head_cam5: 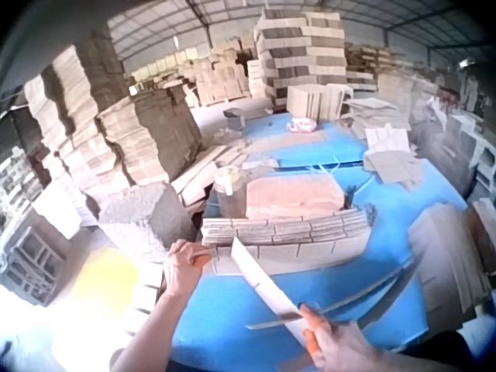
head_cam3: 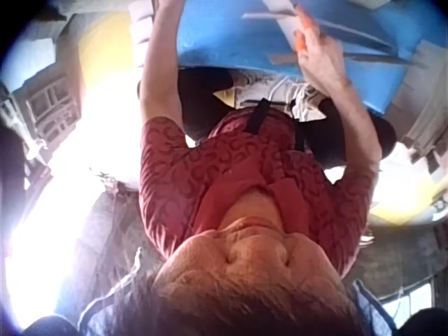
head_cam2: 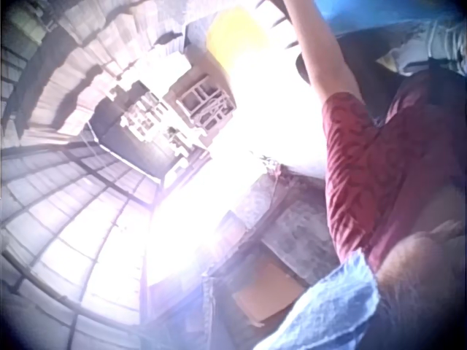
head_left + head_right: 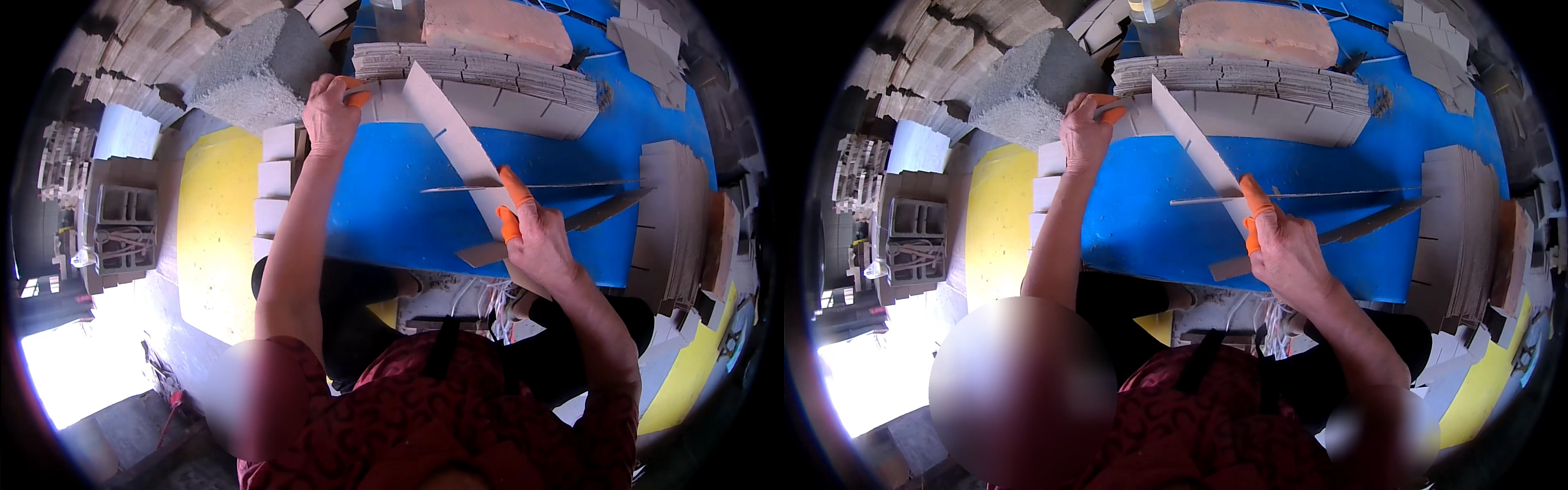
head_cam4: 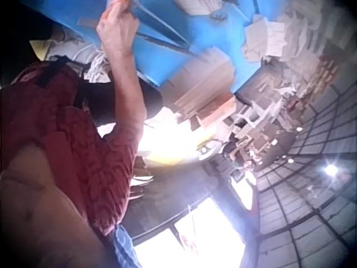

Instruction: The person sits on the floor and assembles a cardboard structure by folding and interlocking pre-cut pieces. They repeatedly pick up individual pieces, fold them along scored lines, and insert them into a growing lattice framework on a blue mat.

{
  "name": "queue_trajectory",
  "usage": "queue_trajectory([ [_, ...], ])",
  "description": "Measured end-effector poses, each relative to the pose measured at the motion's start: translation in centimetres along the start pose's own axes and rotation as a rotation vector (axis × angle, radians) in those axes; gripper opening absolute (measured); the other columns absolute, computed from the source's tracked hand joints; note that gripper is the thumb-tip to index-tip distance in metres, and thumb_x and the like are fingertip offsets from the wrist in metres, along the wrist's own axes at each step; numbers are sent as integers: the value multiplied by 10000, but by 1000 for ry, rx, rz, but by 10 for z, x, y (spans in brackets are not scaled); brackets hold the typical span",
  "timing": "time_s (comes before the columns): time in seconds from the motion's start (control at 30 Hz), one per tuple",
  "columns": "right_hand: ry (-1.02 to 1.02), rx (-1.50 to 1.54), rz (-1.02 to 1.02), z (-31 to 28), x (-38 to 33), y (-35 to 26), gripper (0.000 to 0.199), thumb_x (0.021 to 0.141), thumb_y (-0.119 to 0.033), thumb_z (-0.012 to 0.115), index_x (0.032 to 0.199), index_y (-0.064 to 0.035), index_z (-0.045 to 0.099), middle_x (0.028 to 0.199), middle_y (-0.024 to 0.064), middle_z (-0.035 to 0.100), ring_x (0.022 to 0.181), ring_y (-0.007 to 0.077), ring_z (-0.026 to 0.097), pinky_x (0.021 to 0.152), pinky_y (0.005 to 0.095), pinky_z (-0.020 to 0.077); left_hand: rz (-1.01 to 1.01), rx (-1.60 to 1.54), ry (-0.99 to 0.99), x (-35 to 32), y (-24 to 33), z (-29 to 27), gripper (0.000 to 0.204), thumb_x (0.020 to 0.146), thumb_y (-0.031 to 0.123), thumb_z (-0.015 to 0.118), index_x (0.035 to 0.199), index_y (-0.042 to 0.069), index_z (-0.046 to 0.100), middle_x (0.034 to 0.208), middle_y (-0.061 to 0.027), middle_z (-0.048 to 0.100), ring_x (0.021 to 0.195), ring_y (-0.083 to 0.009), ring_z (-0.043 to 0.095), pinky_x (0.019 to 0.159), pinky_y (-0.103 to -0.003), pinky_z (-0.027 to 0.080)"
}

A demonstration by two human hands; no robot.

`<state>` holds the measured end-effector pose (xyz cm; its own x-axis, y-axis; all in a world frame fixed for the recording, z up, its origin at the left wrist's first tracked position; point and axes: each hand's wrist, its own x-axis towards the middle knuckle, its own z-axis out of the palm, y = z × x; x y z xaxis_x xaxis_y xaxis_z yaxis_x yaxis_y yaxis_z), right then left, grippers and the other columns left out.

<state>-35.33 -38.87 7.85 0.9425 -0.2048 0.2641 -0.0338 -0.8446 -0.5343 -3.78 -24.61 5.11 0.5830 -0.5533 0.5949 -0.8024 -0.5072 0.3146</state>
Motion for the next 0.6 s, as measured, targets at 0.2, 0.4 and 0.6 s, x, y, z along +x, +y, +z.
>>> queue_trajectory([
  [0.2,60,68,-57,-1,1,1,722,791,101,606,1449,23,316,1078,275,639,733,368,685,609,388,561,-129,-428,-285,-23,40,-12,161,686,66,827,761,16,693,781,-110,707,685,-195,685,654,-293,544],
  [0.4,-185,-30,-9,-7,3,-9,750,753,74,620,1446,39,336,1084,282,642,708,351,682,625,375,560,-143,-480,-381,-47,59,-29,145,742,13,801,826,-14,687,760,-89,694,677,-116,615,626,-275,507],
  [0.6,-468,-271,54,10,7,-9,794,749,-1,652,1466,43,312,992,233,654,681,301,671,627,361,549,-111,-370,-407,-78,53,-28,147,742,18,806,818,-9,683,772,-101,692,687,-130,644,622,-277,530],
])
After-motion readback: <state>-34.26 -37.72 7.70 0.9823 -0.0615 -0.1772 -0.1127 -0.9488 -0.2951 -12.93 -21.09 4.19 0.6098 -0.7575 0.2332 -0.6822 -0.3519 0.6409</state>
